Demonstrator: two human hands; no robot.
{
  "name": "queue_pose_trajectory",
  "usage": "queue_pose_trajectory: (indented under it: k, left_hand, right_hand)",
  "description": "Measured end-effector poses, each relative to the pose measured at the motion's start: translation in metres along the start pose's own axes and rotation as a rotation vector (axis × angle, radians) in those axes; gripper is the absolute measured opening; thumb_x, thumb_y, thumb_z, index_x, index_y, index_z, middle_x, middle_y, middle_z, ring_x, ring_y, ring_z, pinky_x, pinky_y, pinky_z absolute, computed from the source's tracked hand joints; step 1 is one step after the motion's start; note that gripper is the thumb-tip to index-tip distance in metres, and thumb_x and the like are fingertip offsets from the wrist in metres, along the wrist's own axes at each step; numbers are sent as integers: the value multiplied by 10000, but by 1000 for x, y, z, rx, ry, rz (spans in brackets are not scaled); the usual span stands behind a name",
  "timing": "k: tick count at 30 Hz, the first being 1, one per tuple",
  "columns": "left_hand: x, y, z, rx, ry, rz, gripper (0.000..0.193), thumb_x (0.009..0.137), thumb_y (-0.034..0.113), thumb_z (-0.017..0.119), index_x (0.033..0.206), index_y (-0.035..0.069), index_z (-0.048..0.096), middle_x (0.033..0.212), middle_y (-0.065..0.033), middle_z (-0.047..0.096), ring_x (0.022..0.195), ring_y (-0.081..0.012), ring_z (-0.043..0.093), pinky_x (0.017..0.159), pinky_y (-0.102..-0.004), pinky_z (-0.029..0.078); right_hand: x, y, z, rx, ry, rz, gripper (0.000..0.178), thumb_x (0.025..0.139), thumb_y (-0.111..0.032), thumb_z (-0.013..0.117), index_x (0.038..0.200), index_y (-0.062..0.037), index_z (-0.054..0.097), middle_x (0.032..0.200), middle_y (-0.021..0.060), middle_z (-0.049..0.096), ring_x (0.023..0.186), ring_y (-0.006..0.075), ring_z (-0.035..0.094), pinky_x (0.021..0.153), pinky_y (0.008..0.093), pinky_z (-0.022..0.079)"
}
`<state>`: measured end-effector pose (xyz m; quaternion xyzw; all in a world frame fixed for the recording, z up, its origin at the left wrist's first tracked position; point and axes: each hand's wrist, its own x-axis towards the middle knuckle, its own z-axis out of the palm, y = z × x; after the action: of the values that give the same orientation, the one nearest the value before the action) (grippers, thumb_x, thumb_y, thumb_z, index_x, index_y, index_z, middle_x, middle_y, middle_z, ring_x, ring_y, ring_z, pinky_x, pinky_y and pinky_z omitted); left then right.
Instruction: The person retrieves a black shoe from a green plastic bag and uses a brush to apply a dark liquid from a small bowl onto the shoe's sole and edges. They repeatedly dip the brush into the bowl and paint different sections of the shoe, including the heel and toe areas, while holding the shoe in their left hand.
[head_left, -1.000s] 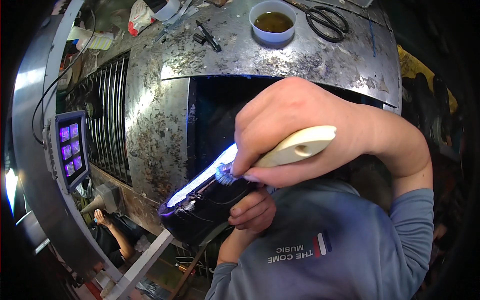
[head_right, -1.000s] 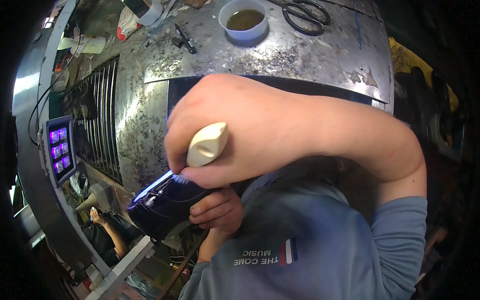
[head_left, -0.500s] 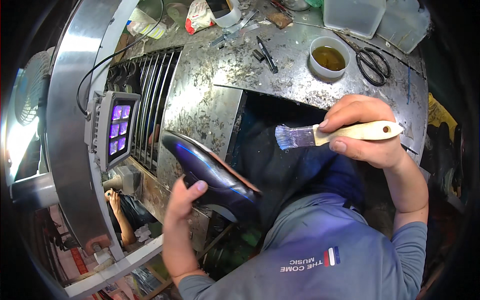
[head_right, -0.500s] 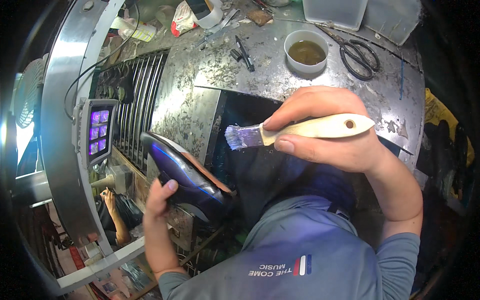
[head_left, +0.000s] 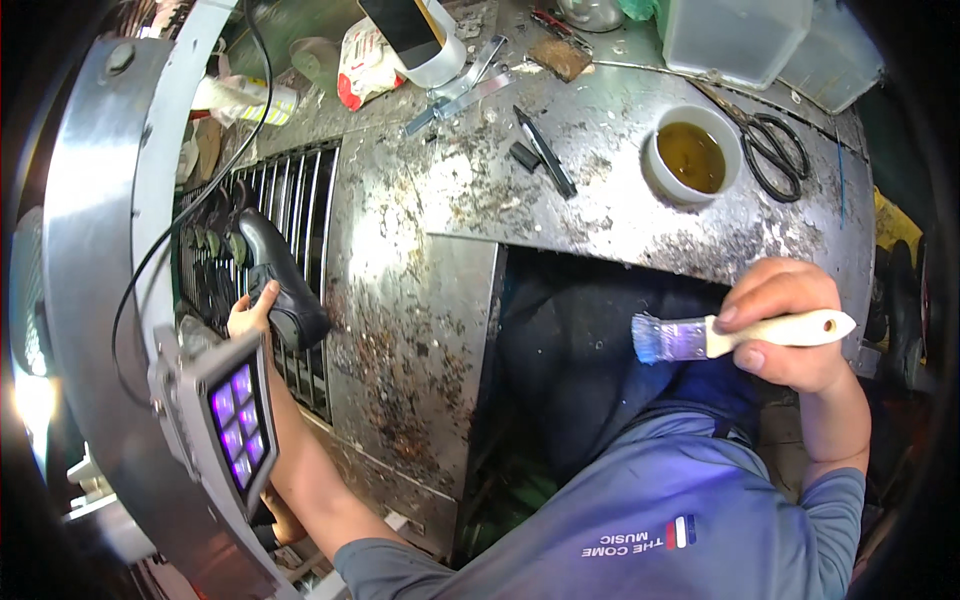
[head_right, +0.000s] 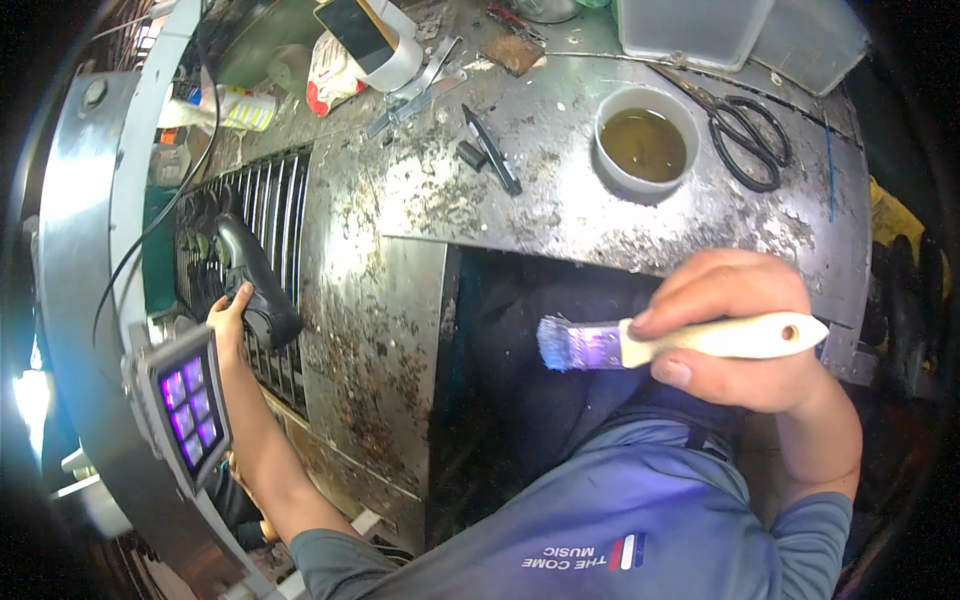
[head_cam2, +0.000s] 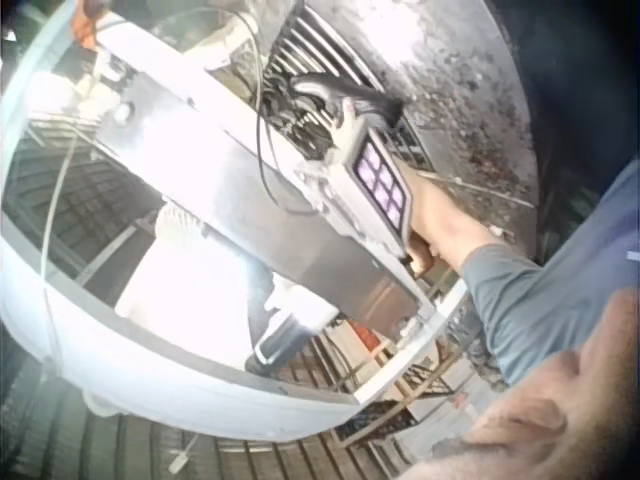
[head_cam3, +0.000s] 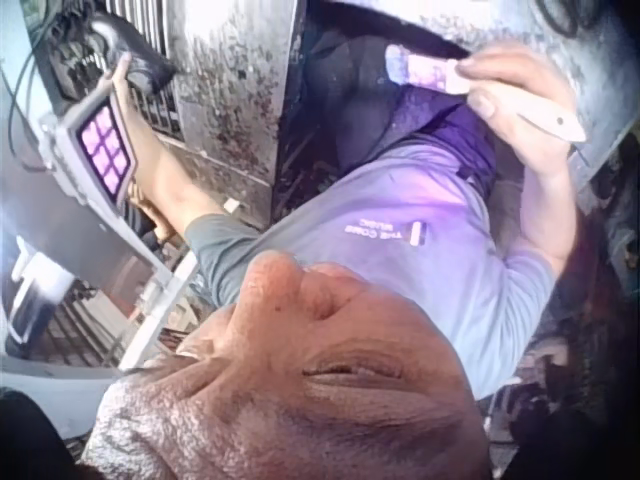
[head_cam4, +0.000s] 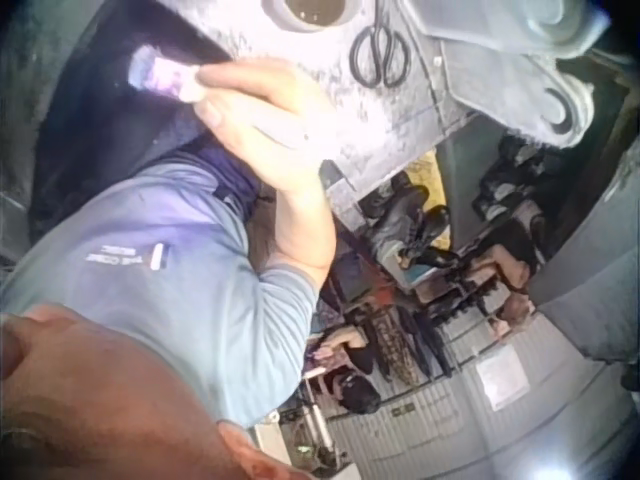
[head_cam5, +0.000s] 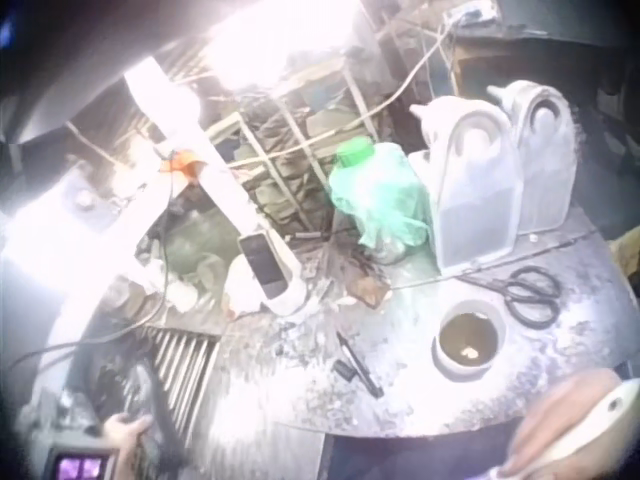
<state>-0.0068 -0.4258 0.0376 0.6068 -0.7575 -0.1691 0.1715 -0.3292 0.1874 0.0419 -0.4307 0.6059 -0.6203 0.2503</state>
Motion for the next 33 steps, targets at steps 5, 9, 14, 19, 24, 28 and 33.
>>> queue_pose_trajectory:
  k: [5, 9, 14, 19, 24, 28, 33]
  left_hand:
    - [71, 21, 62, 209, 156, 20, 920, 647, 598, 907, 1298, -13, 686, 1266, -232, 703, 1185, -332, 670, 1055, -409, 479]
    - [104, 31, 90, 436, 237, 3, 837, 666, 658, 853, 1305, 135, 718, 1305, -161, 705, 1205, -350, 667, 1045, -463, 501]
    - [108, 34, 114, 420, 271, 10, 905, 686, 703, 817, 1345, 97, 681, 1325, -181, 688, 1235, -366, 645, 1052, -473, 493]
    - [84, 35, 90, 468, 305, 207, 806, 770, 608, 808, 1377, 104, 639, 1313, -187, 688, 1218, -366, 651, 1018, -471, 504]
    - [6, 34, 82, -78, 111, 468, 585, 975, 332, 719, 1397, -47, 580, 1363, -163, 660, 1232, -278, 629, 1062, -375, 460]
    - [-78, 16, 73, -162, -69, 518, 520, 977, 252, 730, 1393, -27, 592, 1381, -154, 637, 1246, -268, 603, 1088, -386, 441]
    - [-269, 84, 40, -156, -296, 500, 360, 979, 264, 712, 1237, 13, 701, 1195, -176, 716, 1059, -299, 668, 957, -370, 509]
  right_hand:
    - [14, 8, 0, -33, 53, 88, 262, 762, -152, 830, 976, -6, 786, 892, 135, 763, 761, 219, 727, 686, 301, 567]
    - [26, 13, -1, -96, 37, 142, 282, 752, -168, 845, 976, -7, 789, 898, 140, 771, 792, 228, 739, 710, 311, 584]
    - [41, 17, 10, -127, 15, 160, 270, 755, -137, 843, 987, -9, 791, 908, 137, 777, 807, 238, 744, 731, 322, 588]
    - [31, 10, 16, -103, 25, 78, 234, 780, -95, 836, 1001, -31, 793, 923, 120, 781, 846, 242, 748, 765, 348, 591]
    - [-9, 19, 6, -66, 121, -121, 275, 887, -112, 803, 1144, -39, 741, 1038, 118, 769, 917, 257, 745, 822, 348, 580]
    - [-65, 6, -28, -298, 276, -158, 276, 879, -122, 820, 1131, -27, 758, 1012, 119, 780, 861, 247, 761, 758, 331, 594]
    - [-162, -21, -102, -915, 579, -23, 312, 865, -94, 813, 1168, -57, 749, 949, 119, 781, 788, 249, 764, 701, 333, 596]
